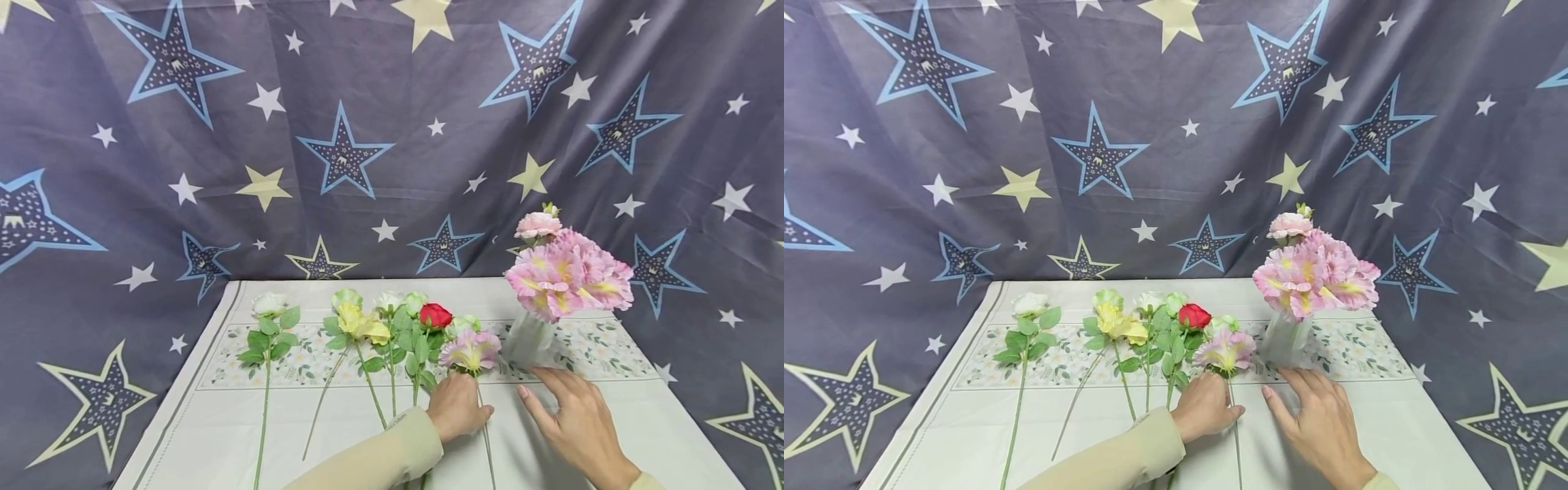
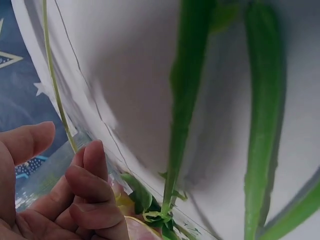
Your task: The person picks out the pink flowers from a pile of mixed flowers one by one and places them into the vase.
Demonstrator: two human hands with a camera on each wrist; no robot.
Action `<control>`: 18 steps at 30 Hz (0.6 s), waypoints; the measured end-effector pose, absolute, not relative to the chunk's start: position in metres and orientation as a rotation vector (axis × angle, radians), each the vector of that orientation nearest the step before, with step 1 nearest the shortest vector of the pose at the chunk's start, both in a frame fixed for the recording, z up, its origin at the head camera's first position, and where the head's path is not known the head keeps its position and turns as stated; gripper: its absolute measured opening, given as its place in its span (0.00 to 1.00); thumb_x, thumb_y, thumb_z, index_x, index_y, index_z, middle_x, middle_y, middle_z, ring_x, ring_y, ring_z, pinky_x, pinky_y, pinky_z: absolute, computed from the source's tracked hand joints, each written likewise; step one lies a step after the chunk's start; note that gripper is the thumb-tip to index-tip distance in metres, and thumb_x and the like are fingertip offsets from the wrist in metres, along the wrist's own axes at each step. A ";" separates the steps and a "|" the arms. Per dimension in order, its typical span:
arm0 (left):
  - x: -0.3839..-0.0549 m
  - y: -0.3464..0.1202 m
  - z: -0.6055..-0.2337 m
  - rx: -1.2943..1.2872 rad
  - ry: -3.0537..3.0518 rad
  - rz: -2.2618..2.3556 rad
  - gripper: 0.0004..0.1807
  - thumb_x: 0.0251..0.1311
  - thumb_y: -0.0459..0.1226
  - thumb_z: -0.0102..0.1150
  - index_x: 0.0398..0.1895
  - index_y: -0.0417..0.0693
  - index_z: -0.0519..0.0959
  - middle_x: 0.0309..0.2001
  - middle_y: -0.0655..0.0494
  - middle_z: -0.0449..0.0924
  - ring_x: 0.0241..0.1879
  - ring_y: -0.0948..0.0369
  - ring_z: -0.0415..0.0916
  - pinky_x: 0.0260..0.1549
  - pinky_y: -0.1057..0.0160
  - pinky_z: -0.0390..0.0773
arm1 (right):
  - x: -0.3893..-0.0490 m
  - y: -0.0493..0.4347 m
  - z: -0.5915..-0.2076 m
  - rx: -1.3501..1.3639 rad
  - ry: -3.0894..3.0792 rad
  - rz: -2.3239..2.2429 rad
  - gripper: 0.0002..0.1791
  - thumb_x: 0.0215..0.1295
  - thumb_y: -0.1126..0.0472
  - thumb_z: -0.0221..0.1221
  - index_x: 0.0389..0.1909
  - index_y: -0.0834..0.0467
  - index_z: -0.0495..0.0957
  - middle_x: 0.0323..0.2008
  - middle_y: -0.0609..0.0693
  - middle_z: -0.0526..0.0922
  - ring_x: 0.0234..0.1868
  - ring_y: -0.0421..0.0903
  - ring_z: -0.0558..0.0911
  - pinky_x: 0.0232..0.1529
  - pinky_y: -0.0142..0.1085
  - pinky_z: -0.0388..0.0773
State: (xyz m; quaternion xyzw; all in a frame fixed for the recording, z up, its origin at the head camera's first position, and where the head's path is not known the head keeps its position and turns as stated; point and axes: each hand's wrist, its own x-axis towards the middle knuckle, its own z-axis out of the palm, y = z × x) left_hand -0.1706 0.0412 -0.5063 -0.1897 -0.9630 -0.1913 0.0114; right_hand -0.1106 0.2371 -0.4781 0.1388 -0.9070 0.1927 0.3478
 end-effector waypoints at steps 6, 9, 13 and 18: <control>-0.172 0.043 -0.510 -0.578 -3.002 -0.637 0.29 0.52 0.53 0.76 0.08 0.49 0.71 0.19 0.53 0.76 0.20 0.59 0.72 0.19 0.61 0.74 | -0.112 0.237 -0.480 0.365 -2.338 0.489 0.20 0.57 0.51 0.72 0.48 0.56 0.86 0.46 0.54 0.88 0.49 0.59 0.84 0.43 0.58 0.75; -0.172 0.043 -0.511 -0.558 -3.008 -0.646 0.28 0.52 0.53 0.76 0.09 0.50 0.72 0.19 0.53 0.76 0.20 0.59 0.72 0.19 0.60 0.74 | -0.112 0.237 -0.480 0.364 -2.338 0.486 0.20 0.57 0.51 0.72 0.48 0.57 0.86 0.46 0.54 0.88 0.48 0.59 0.84 0.43 0.58 0.75; -0.173 0.044 -0.513 -0.542 -3.015 -0.650 0.27 0.52 0.51 0.77 0.10 0.49 0.73 0.20 0.53 0.77 0.21 0.59 0.73 0.21 0.60 0.75 | -0.112 0.238 -0.480 0.358 -2.337 0.487 0.20 0.57 0.51 0.72 0.47 0.57 0.87 0.46 0.54 0.88 0.48 0.58 0.84 0.44 0.58 0.75; -0.175 0.045 -0.514 -0.532 -3.030 -0.708 0.25 0.52 0.48 0.77 0.09 0.50 0.73 0.21 0.53 0.78 0.22 0.59 0.73 0.23 0.60 0.77 | -0.112 0.239 -0.481 0.365 -2.333 0.495 0.20 0.56 0.51 0.73 0.47 0.57 0.87 0.45 0.55 0.88 0.48 0.59 0.85 0.45 0.58 0.76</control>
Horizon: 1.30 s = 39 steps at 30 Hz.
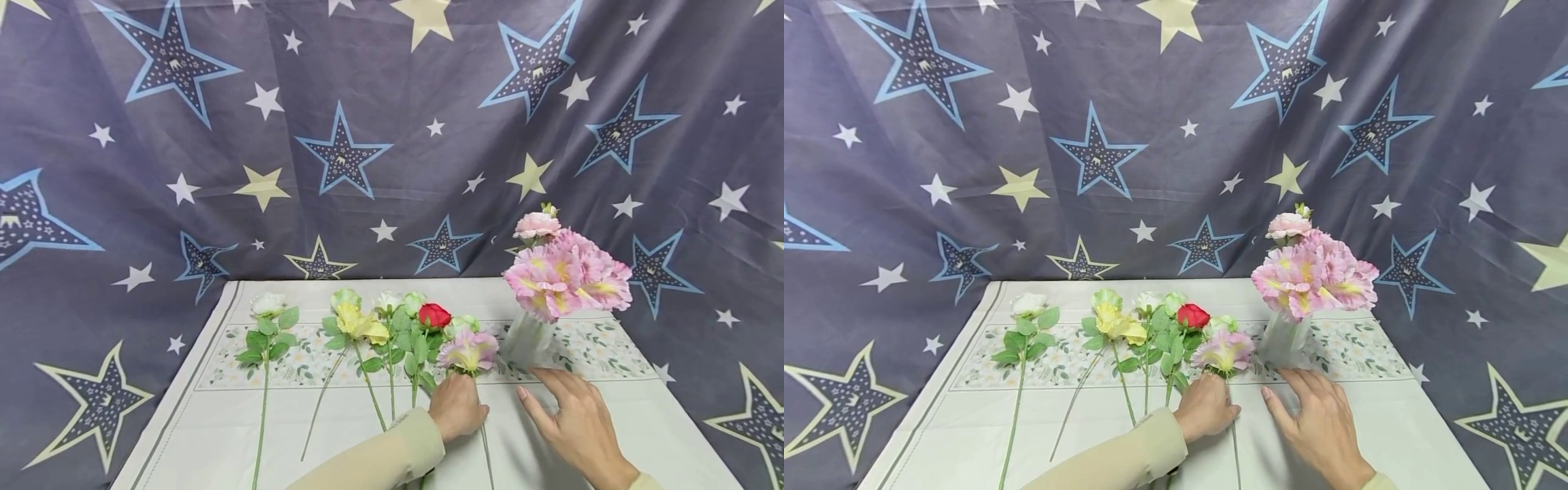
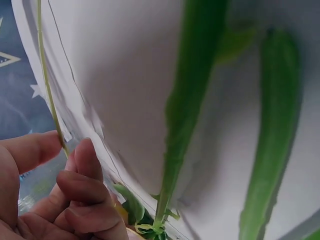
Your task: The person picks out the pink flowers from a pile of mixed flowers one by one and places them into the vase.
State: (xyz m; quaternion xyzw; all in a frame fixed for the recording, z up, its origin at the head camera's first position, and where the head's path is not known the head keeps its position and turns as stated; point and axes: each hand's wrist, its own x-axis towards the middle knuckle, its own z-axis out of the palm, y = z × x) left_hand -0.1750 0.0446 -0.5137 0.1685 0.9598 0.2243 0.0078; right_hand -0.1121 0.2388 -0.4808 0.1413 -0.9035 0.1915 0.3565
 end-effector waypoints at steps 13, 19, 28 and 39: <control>-0.170 0.033 -0.500 0.343 2.779 1.216 0.25 0.61 0.36 0.69 0.08 0.55 0.71 0.10 0.65 0.67 0.13 0.64 0.66 0.15 0.65 0.68 | -0.112 0.236 -0.480 0.361 -2.340 0.510 0.20 0.56 0.51 0.73 0.47 0.57 0.87 0.46 0.55 0.88 0.49 0.59 0.85 0.45 0.59 0.77; -0.171 0.022 -0.485 0.299 2.745 1.405 0.16 0.63 0.36 0.70 0.18 0.53 0.79 0.19 0.64 0.75 0.18 0.65 0.71 0.18 0.66 0.73 | -0.113 0.235 -0.481 0.366 -2.331 0.499 0.20 0.56 0.52 0.73 0.47 0.58 0.87 0.45 0.55 0.88 0.49 0.59 0.84 0.45 0.58 0.76; -0.177 0.005 -0.477 0.392 2.687 1.666 0.14 0.65 0.34 0.68 0.21 0.51 0.80 0.19 0.65 0.75 0.16 0.69 0.69 0.16 0.68 0.71 | -0.112 0.233 -0.480 0.376 -2.313 0.513 0.20 0.55 0.52 0.73 0.46 0.59 0.87 0.45 0.55 0.88 0.49 0.59 0.84 0.46 0.58 0.76; -0.170 -0.010 -0.458 0.545 2.679 1.826 0.08 0.67 0.36 0.67 0.28 0.51 0.85 0.21 0.65 0.78 0.18 0.69 0.69 0.19 0.69 0.72 | -0.114 0.229 -0.477 0.398 -2.294 0.524 0.21 0.55 0.52 0.73 0.48 0.58 0.87 0.45 0.55 0.89 0.49 0.59 0.85 0.49 0.56 0.74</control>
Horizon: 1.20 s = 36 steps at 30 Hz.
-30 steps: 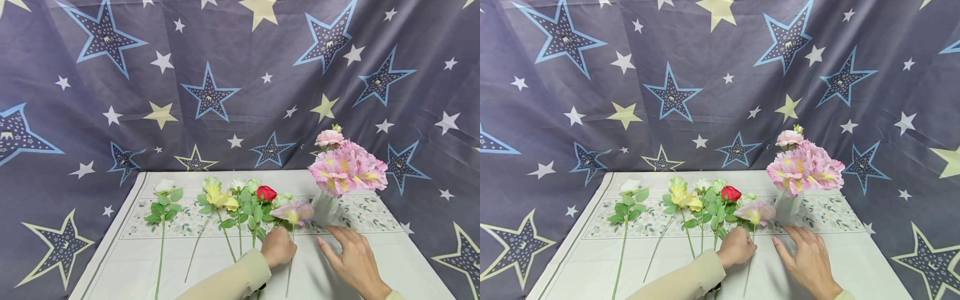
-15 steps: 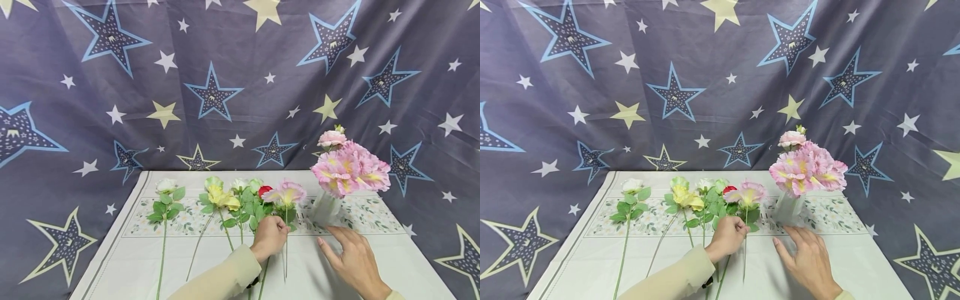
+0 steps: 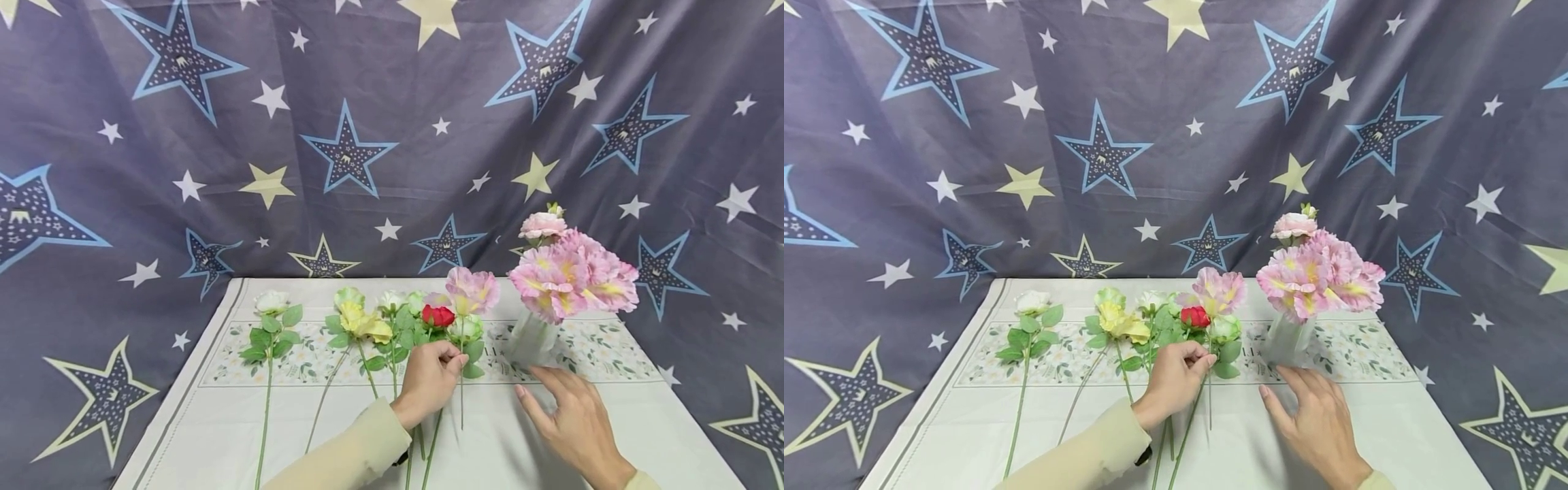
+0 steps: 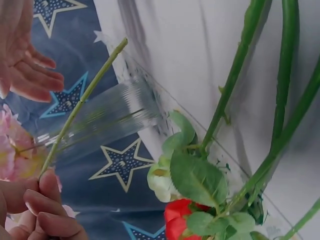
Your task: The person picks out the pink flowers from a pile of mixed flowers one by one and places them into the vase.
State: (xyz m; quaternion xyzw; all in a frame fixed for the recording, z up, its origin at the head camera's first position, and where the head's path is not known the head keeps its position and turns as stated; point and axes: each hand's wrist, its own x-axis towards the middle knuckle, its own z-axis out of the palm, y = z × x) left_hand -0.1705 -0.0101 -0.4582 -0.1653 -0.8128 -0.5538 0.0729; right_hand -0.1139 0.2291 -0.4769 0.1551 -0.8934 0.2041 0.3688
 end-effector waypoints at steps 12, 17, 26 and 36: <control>-0.167 -0.019 -0.452 -0.623 -2.283 -1.641 0.04 0.65 0.34 0.69 0.31 0.47 0.88 0.23 0.53 0.84 0.19 0.72 0.70 0.19 0.72 0.73 | -0.119 0.221 -0.471 0.422 -2.250 0.533 0.20 0.55 0.53 0.73 0.48 0.55 0.88 0.44 0.53 0.89 0.45 0.54 0.86 0.42 0.50 0.73; -0.167 -0.022 -0.450 -0.690 -2.223 -1.618 0.04 0.65 0.35 0.69 0.32 0.45 0.89 0.24 0.54 0.84 0.20 0.71 0.71 0.20 0.73 0.73 | -0.121 0.217 -0.466 0.441 -2.232 0.577 0.18 0.55 0.56 0.72 0.48 0.56 0.88 0.43 0.53 0.89 0.45 0.55 0.86 0.47 0.51 0.73; -0.165 -0.022 -0.450 -0.806 -2.131 -1.585 0.02 0.61 0.29 0.70 0.33 0.43 0.89 0.27 0.53 0.87 0.22 0.74 0.73 0.21 0.74 0.75 | -0.126 0.203 -0.454 0.468 -2.177 0.715 0.14 0.56 0.61 0.73 0.45 0.56 0.89 0.41 0.50 0.90 0.44 0.53 0.85 0.50 0.44 0.72; -0.164 -0.018 -0.450 -0.907 -2.051 -1.595 0.03 0.61 0.29 0.71 0.32 0.45 0.89 0.28 0.55 0.88 0.21 0.75 0.72 0.19 0.75 0.73 | -0.133 0.180 -0.438 0.577 -1.967 0.903 0.15 0.51 0.69 0.75 0.40 0.53 0.91 0.37 0.45 0.90 0.37 0.45 0.86 0.46 0.30 0.75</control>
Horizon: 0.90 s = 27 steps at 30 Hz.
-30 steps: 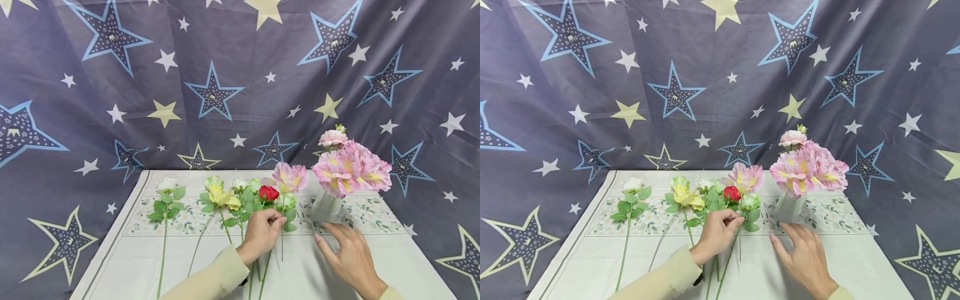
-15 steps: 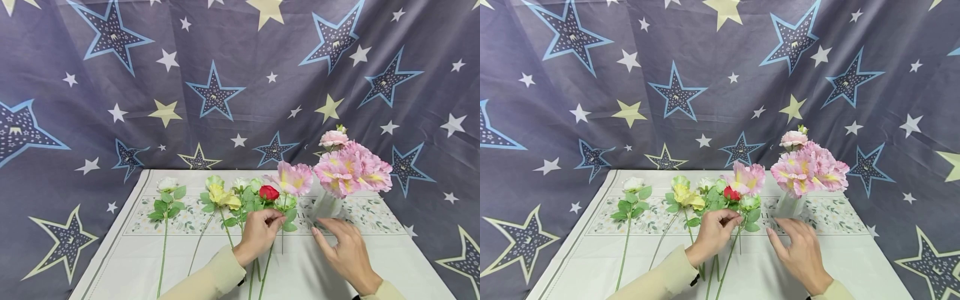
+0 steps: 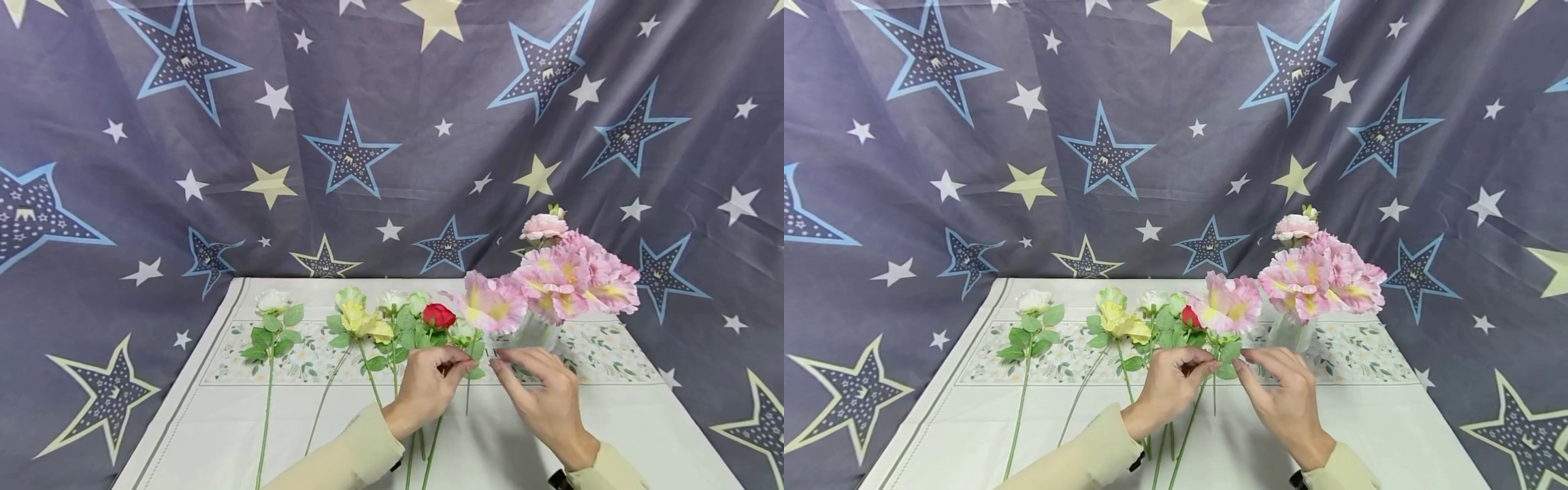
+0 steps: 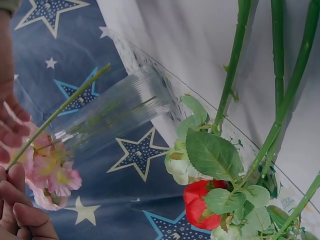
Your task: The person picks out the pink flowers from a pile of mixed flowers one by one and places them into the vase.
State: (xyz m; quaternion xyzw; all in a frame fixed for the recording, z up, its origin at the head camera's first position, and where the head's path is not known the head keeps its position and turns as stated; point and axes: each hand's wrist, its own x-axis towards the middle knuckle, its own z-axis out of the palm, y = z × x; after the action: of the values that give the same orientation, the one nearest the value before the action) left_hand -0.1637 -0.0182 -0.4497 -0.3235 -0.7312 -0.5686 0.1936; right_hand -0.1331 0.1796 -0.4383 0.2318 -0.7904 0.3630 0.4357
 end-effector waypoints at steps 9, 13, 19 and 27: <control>-0.161 -0.017 -0.450 -0.957 -2.037 -1.538 0.02 0.62 0.33 0.71 0.32 0.47 0.89 0.27 0.57 0.87 0.19 0.76 0.66 0.18 0.77 0.67 | -0.138 0.168 -0.428 0.648 -1.896 0.957 0.14 0.46 0.72 0.76 0.36 0.57 0.90 0.33 0.47 0.90 0.34 0.44 0.85 0.42 0.30 0.75; -0.161 -0.017 -0.450 -0.968 -2.030 -1.502 0.03 0.63 0.35 0.70 0.33 0.45 0.90 0.27 0.58 0.86 0.20 0.76 0.65 0.18 0.78 0.65 | -0.139 0.164 -0.427 0.647 -1.881 0.956 0.13 0.45 0.72 0.76 0.34 0.58 0.91 0.33 0.47 0.90 0.34 0.44 0.86 0.39 0.33 0.74; -0.161 -0.016 -0.451 -0.978 -2.014 -1.493 0.02 0.60 0.31 0.72 0.33 0.46 0.90 0.26 0.58 0.85 0.20 0.76 0.65 0.18 0.78 0.66 | -0.139 0.163 -0.428 0.639 -1.870 0.941 0.13 0.45 0.71 0.77 0.33 0.57 0.91 0.34 0.48 0.90 0.33 0.45 0.86 0.36 0.34 0.73; -0.160 -0.016 -0.452 -0.993 -2.012 -1.469 0.01 0.61 0.32 0.72 0.32 0.47 0.89 0.27 0.57 0.86 0.21 0.76 0.66 0.20 0.79 0.67 | -0.140 0.163 -0.431 0.660 -1.846 0.951 0.08 0.52 0.65 0.76 0.34 0.59 0.91 0.36 0.50 0.90 0.34 0.46 0.84 0.36 0.32 0.75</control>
State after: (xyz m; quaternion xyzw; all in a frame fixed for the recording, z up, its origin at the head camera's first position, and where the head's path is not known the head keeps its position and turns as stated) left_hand -0.1604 -0.0157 -0.4517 -0.3606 -0.7305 -0.5332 0.2279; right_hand -0.1398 0.1632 -0.4309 0.2687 -0.7508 0.3870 0.4630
